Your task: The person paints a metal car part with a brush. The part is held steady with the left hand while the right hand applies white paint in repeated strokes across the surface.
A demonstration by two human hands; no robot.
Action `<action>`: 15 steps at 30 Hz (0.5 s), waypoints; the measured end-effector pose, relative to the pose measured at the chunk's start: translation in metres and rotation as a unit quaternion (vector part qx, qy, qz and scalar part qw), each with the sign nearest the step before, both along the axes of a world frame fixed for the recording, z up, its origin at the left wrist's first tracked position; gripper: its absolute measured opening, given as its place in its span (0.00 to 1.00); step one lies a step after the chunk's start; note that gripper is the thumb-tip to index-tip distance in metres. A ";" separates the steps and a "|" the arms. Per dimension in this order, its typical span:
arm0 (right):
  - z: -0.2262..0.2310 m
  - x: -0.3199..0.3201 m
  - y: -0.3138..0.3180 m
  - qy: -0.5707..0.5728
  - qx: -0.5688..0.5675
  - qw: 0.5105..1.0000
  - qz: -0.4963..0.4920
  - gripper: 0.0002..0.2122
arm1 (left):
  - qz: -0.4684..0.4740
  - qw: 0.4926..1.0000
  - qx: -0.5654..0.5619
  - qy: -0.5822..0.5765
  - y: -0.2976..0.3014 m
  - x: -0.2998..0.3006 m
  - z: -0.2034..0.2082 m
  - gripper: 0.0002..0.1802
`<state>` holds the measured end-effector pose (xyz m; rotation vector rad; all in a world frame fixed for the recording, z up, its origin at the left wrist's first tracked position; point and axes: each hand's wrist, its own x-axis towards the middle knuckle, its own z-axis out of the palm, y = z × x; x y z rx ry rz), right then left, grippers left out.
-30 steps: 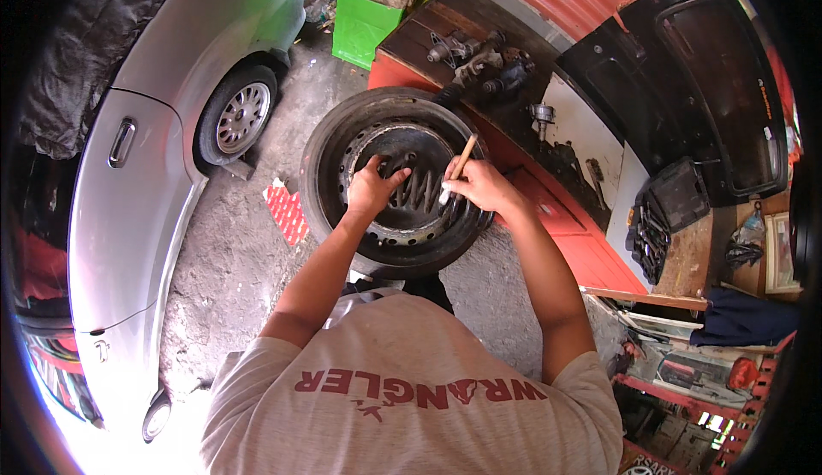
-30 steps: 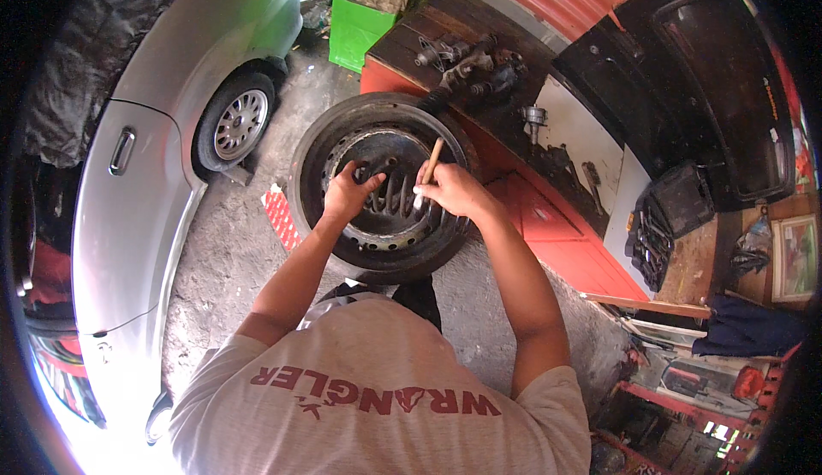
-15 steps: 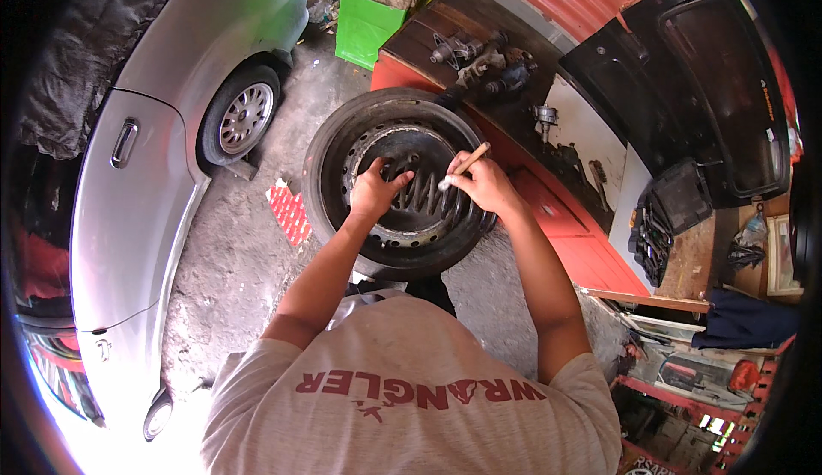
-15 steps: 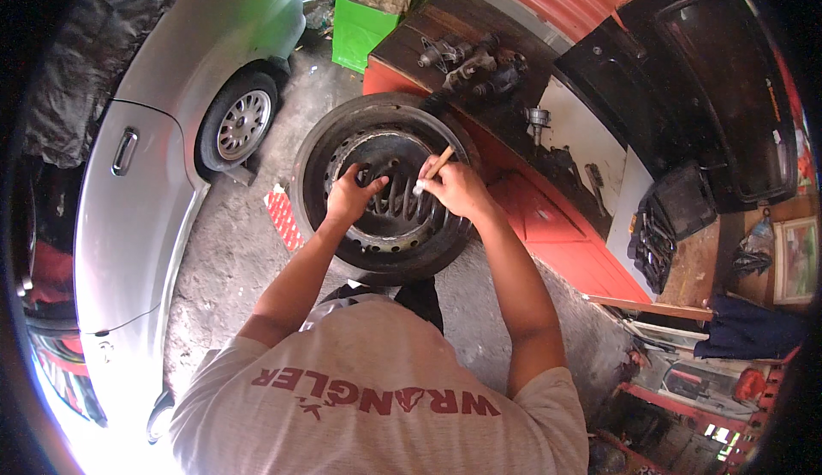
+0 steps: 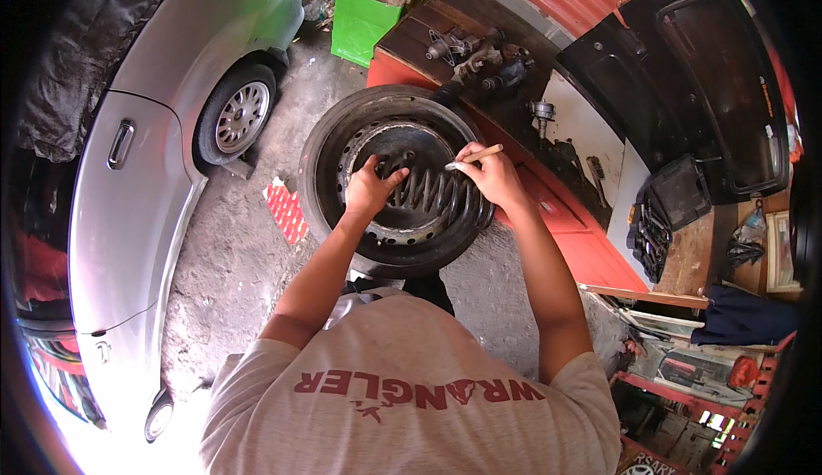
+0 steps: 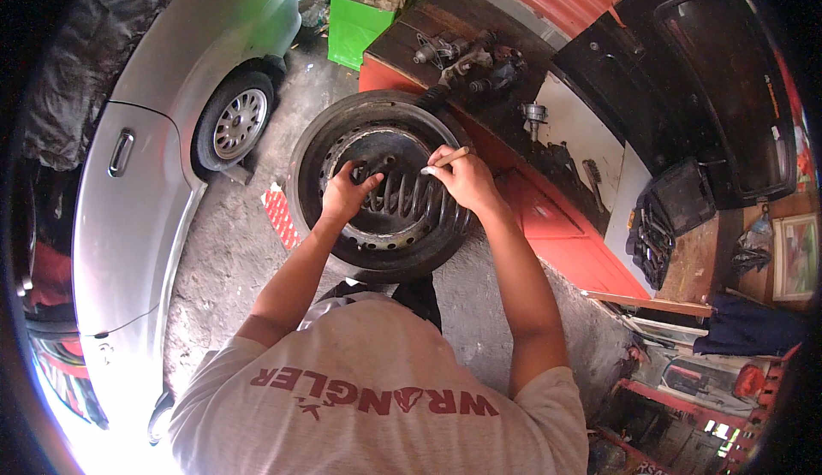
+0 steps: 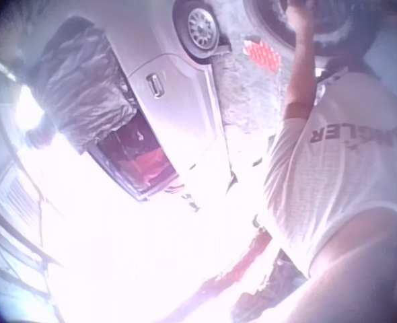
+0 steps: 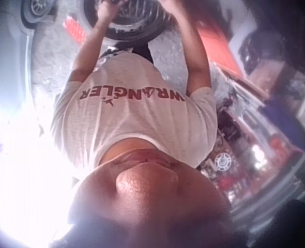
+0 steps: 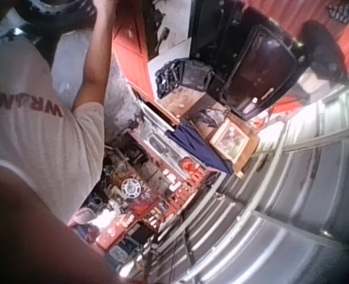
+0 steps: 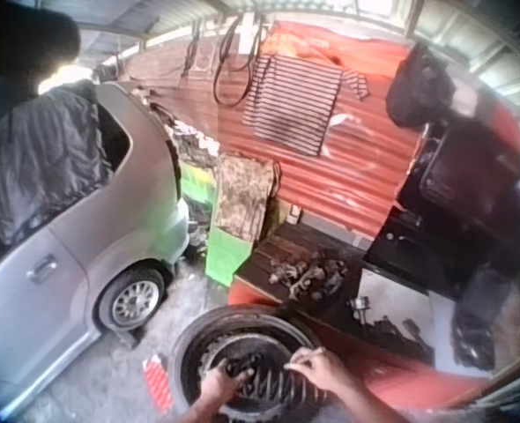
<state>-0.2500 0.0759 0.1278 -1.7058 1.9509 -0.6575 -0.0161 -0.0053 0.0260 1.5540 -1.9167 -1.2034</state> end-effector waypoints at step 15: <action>-0.023 -0.016 0.022 -0.179 0.036 0.980 0.075 0.04 | -0.001 0.999 -0.019 0.036 0.012 0.007 -0.007 0.41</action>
